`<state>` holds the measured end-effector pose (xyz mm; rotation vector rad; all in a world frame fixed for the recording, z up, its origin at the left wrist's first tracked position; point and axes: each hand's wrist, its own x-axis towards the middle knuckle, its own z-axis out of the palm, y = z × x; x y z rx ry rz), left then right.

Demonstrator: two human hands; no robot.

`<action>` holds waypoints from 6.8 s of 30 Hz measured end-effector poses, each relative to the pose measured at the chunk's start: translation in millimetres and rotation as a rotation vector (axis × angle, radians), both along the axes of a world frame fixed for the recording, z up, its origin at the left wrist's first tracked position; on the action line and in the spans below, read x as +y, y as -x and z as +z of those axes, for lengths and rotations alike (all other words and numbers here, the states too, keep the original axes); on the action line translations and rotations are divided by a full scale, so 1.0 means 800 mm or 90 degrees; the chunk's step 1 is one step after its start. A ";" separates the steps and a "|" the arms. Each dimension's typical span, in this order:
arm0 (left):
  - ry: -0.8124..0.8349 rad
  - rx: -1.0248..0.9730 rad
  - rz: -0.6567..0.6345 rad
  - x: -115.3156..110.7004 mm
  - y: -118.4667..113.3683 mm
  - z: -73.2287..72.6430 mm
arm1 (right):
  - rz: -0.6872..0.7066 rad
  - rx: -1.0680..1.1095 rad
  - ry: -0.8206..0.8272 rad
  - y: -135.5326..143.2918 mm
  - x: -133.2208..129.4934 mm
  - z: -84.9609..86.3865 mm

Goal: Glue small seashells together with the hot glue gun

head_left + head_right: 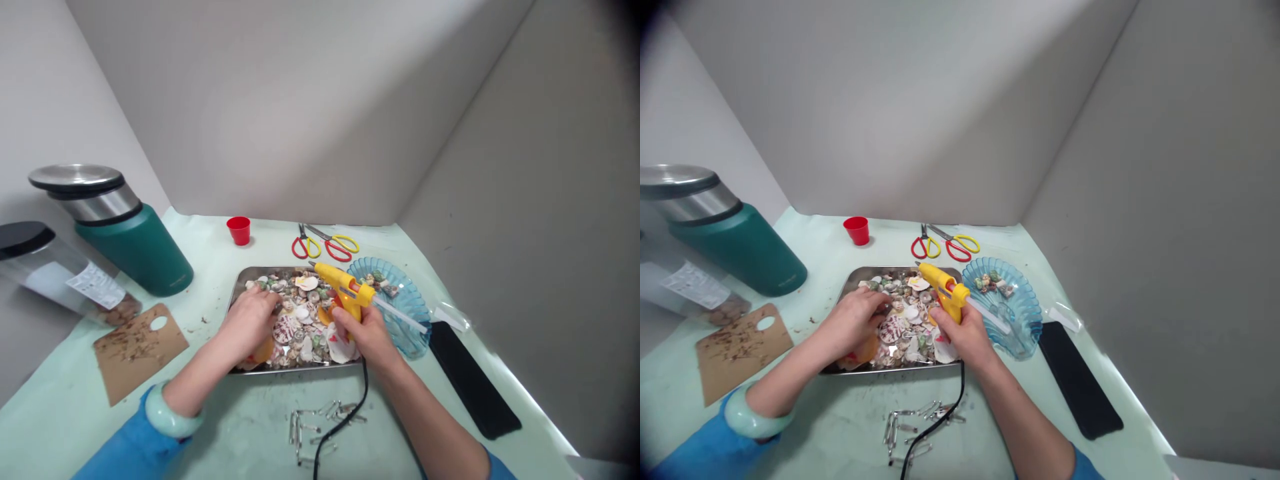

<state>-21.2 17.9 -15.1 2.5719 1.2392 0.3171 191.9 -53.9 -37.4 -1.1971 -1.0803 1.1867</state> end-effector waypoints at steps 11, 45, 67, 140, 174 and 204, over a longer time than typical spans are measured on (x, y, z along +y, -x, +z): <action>-0.056 0.004 0.077 0.017 0.029 0.031 | -0.021 -0.017 -0.003 0.002 -0.002 0.000; 0.503 -0.472 0.154 0.017 0.020 0.021 | 0.018 -0.017 0.018 0.000 -0.001 -0.006; 0.741 -0.648 0.160 0.007 0.016 0.037 | 0.003 -0.007 0.024 0.004 -0.003 0.002; 0.479 -0.576 0.148 -0.025 -0.012 0.053 | -0.138 0.165 -0.090 0.062 0.012 0.034; 0.556 -0.860 0.208 -0.026 0.035 -0.001 | 0.120 0.068 0.041 0.063 0.005 0.010; 0.390 -0.839 0.260 -0.015 0.043 -0.008 | 0.158 -0.186 0.041 0.063 -0.006 0.003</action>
